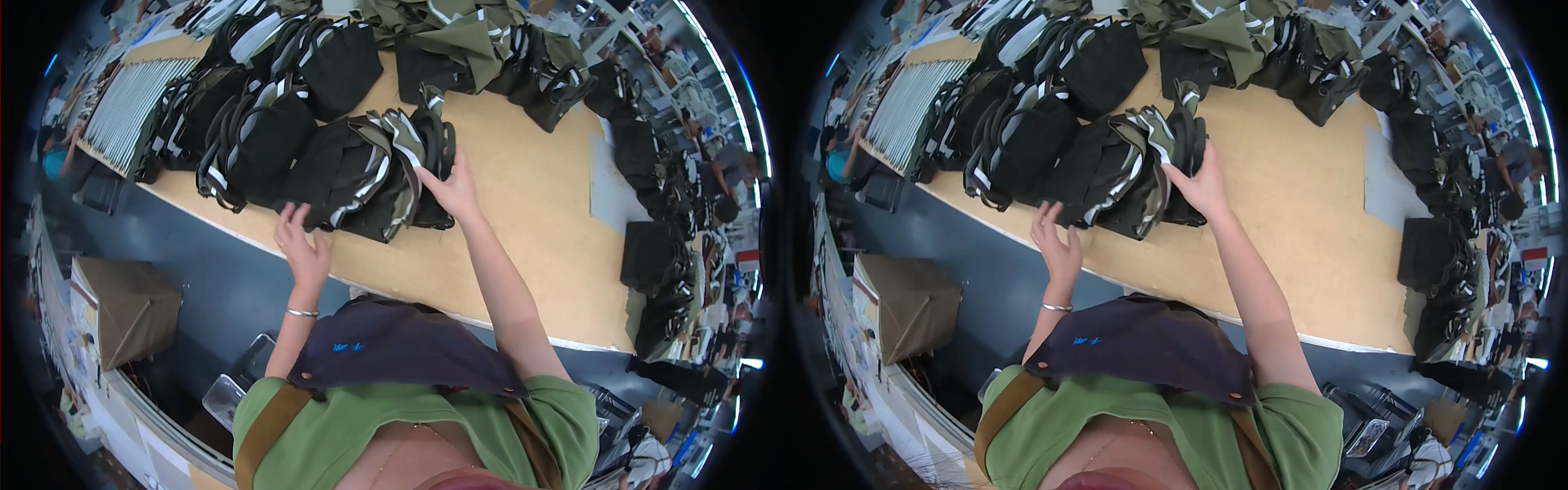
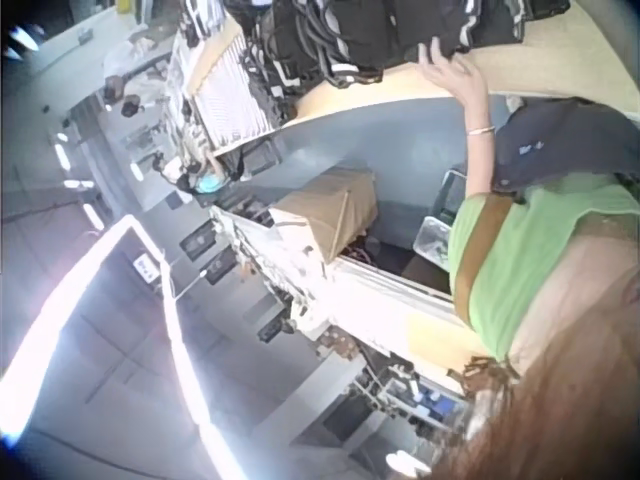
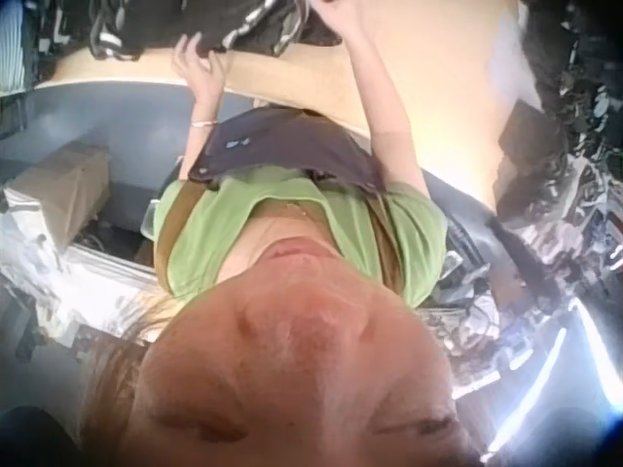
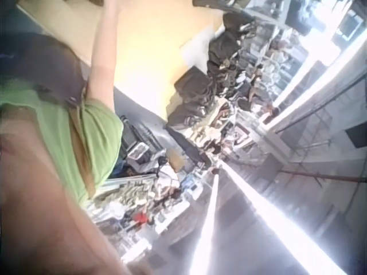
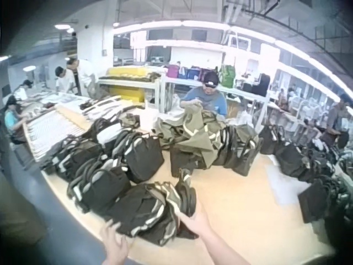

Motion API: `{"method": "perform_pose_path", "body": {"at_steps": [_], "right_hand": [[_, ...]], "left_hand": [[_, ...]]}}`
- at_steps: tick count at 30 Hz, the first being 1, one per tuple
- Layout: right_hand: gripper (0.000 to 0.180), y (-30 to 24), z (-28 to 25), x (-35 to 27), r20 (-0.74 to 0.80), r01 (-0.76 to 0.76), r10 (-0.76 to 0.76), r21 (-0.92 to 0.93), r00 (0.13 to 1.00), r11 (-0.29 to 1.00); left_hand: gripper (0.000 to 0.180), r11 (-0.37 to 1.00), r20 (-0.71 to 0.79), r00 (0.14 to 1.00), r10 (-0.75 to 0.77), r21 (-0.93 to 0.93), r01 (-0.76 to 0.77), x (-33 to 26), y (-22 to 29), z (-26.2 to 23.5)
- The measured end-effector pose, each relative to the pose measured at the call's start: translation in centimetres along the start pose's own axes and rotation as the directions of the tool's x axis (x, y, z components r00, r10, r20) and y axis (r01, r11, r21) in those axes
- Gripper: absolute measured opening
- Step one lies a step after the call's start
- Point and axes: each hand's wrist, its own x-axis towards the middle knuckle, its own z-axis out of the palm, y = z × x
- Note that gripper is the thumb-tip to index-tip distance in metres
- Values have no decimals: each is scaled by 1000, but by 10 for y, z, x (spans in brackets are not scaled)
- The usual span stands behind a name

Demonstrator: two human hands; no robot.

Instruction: The person assembles small green bags at a workbench, repeatedly opening and closing zippers and buckles to check functionality. They handle multiple bags one at a time, adjusting straps and fasteners, and place finished units back on the table.

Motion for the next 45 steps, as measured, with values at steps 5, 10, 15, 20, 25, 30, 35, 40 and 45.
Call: {"method": "perform_pose_path", "body": {"at_steps": [5,10,15,20,25,30,35,40,45], "right_hand": [[45,12,41,21,-91,-114,114,4,989,994],[33,1,2,-16,-163,-189,184,-19,969,982],[20,-14,-81,-58,-169,-169,214,249,962,954],[22,-22,-141,-97,71,-394,388,192,919,899],[24,-12,-142,-121,95,-348,335,281,938,895],[30,-14,-196,-124,-37,-210,259,483,965,850],[26,48,-246,-162,-127,-310,500,648,857,696],[31,49,-241,-163,-410,-405,374,12,832,914],[19,7,-245,-124,-218,149,-253,-403,943,903]], "left_hand": [[29,711,637,608,474,-684,162,-18,51,40],[19,761,725,640,254,-558,331,-20,38,102],[26,703,596,803,24,-581,410,-17,-3,108],[32,785,628,770,110,-530,321,-33,58,120],[51,540,432,767,474,-831,134,-56,178,114],[13,223,627,764,152,-775,592,-23,180,114],[15,370,820,568,-73,-507,779,-18,85,132],[23,739,687,723,-68,-453,499,-32,103,136],[30,697,168,715,678,-457,-553,-8,211,97]]}}
